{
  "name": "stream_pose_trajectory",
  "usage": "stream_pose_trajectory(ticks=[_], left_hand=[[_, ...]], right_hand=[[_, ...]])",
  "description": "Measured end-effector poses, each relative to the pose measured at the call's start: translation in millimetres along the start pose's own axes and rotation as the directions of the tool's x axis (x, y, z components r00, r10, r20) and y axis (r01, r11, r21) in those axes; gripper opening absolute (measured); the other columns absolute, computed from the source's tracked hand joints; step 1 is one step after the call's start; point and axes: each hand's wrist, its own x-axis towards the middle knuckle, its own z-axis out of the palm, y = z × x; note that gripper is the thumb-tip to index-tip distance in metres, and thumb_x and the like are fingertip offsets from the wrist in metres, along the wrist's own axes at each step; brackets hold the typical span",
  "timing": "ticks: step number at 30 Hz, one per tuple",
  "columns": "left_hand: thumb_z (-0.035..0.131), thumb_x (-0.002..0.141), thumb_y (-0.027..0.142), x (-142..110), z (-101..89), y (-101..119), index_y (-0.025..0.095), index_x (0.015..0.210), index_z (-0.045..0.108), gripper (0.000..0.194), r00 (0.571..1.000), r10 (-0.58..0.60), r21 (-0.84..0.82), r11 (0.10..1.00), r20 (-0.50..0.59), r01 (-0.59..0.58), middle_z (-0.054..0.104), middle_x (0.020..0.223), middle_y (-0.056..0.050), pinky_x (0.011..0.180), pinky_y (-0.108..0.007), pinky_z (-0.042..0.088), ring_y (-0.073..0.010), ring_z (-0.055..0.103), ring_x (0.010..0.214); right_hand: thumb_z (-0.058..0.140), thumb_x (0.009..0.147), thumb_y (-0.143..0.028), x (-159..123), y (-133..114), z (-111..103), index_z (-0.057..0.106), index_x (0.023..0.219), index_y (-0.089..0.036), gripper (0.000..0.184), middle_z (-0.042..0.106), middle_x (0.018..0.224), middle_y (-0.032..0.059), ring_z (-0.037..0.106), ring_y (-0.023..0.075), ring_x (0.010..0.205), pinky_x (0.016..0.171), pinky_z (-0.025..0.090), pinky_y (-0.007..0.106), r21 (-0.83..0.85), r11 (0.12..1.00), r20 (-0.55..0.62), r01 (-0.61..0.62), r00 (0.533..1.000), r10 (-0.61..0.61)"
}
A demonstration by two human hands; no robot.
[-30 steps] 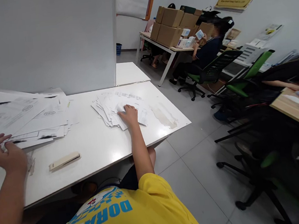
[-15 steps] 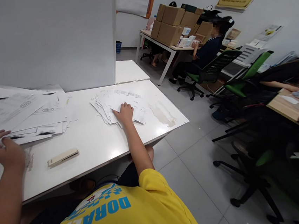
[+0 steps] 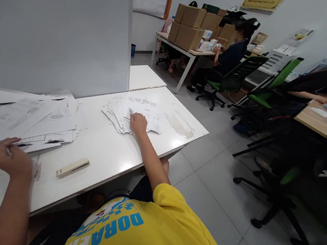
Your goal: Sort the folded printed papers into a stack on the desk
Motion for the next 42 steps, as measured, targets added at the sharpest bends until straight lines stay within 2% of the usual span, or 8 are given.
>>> stream_pose_trajectory(ticks=[4, 6, 9, 11, 15, 23, 34, 42], left_hand=[[0.048, 0.085, 0.012, -22, -7.3, 44, 0.011, 0.095, 0.066, 0.021, 0.993, -0.107, -0.153, 0.982, 0.045, 0.112, 0.067, 0.104, -0.008, 0.111, -0.042, 0.037, -0.0211, 0.056, 0.116], [0.06, 0.086, 0.028, -43, -12.1, 80, 0.017, 0.12, 0.059, 0.036, 0.899, -0.244, -0.363, 0.852, 0.363, 0.378, 0.065, 0.122, -0.008, 0.11, -0.045, 0.041, -0.0228, 0.058, 0.118], [0.055, 0.084, 0.065, -77, -16.7, 129, 0.029, 0.134, 0.05, 0.062, 0.316, -0.236, -0.2, 0.412, 0.919, 0.889, 0.059, 0.137, -0.01, 0.1, -0.054, 0.05, -0.0306, 0.063, 0.116], [0.051, 0.08, 0.072, -95, -17.1, 149, 0.027, 0.126, 0.059, 0.065, 0.197, -0.256, -0.124, 0.276, 0.946, 0.953, 0.063, 0.132, -0.01, 0.1, -0.051, 0.053, -0.0333, 0.062, 0.118], [0.071, 0.069, 0.056, -108, -17.3, 151, 0.027, 0.121, 0.066, 0.06, 0.237, -0.341, -0.135, 0.298, 0.91, 0.945, 0.07, 0.123, -0.007, 0.102, -0.044, 0.054, -0.0347, 0.06, 0.123], [0.081, 0.065, 0.049, -114, -26.6, 122, 0.027, 0.129, 0.062, 0.07, 0.236, -0.413, -0.081, 0.36, 0.88, 0.93, 0.07, 0.123, -0.01, 0.098, -0.046, 0.056, -0.0365, 0.061, 0.122], [0.074, 0.073, 0.053, -129, -12.1, 108, 0.02, 0.112, 0.069, 0.051, 0.405, -0.474, -0.135, 0.505, 0.782, 0.852, 0.073, 0.111, -0.01, 0.107, -0.051, 0.048, -0.0326, 0.063, 0.119], [0.076, 0.072, 0.051, -135, -4.2, 123, 0.021, 0.114, 0.069, 0.051, 0.268, -0.447, -0.096, 0.37, 0.854, 0.924, 0.074, 0.111, -0.011, 0.102, -0.048, 0.053, -0.0326, 0.065, 0.115]], right_hand=[[0.02, 0.104, -0.038, -18, -8, -11, 0.065, 0.103, -0.017, 0.05, 0.07, 0.102, 0.013, 0.064, 0.0264, 0.098, 0.085, 0.047, 0.037, 0.19, 0.982, -0.048, -0.01, 0.999, 0.02], [0.018, 0.104, -0.041, -49, -20, -13, 0.063, 0.115, -0.016, 0.052, 0.068, 0.114, 0.0152, 0.061, 0.0274, 0.109, 0.094, 0.045, 0.041, 0.319, 0.938, -0.109, 0.133, 0.989, -0.103], [0.029, 0.102, -0.039, -118, -46, -12, 0.057, 0.134, -0.02, 0.046, 0.06, 0.138, 0.013, 0.049, 0.0262, 0.134, 0.114, 0.032, 0.046, 0.431, 0.774, -0.074, 0.464, 0.873, -0.482], [0.041, 0.099, -0.038, -162, -60, -12, 0.049, 0.144, -0.026, 0.047, 0.05, 0.15, 0.0081, 0.038, 0.0238, 0.144, 0.121, 0.023, 0.046, 0.488, 0.638, 0.044, 0.595, 0.714, -0.699], [0.06, 0.089, -0.056, -201, -63, -27, 0.027, 0.156, -0.029, 0.079, 0.032, 0.161, 0.0058, 0.025, 0.0239, 0.151, 0.125, 0.012, 0.048, 0.613, 0.565, 0.195, 0.553, 0.587, -0.786], [0.058, 0.086, -0.064, -148, -11, -43, 0.046, 0.146, -0.032, 0.069, 0.042, 0.156, 0.0052, 0.034, 0.026, 0.146, 0.12, 0.028, 0.047, 0.818, 0.573, 0.227, -0.037, 0.938, -0.263], [0.049, 0.089, -0.059, -136, 6, -28, 0.068, 0.111, -0.026, 0.044, 0.073, 0.099, 0.0052, 0.064, 0.0287, 0.105, 0.087, 0.054, 0.042, 0.89, 0.362, 0.322, -0.276, 0.944, -0.071], [0.051, 0.081, -0.075, -140, 28, -42, 0.071, 0.11, -0.023, 0.062, 0.074, 0.098, 0.007, 0.065, 0.0291, 0.106, 0.086, 0.052, 0.04, 0.866, 0.364, 0.419, -0.343, 0.895, -0.154]])
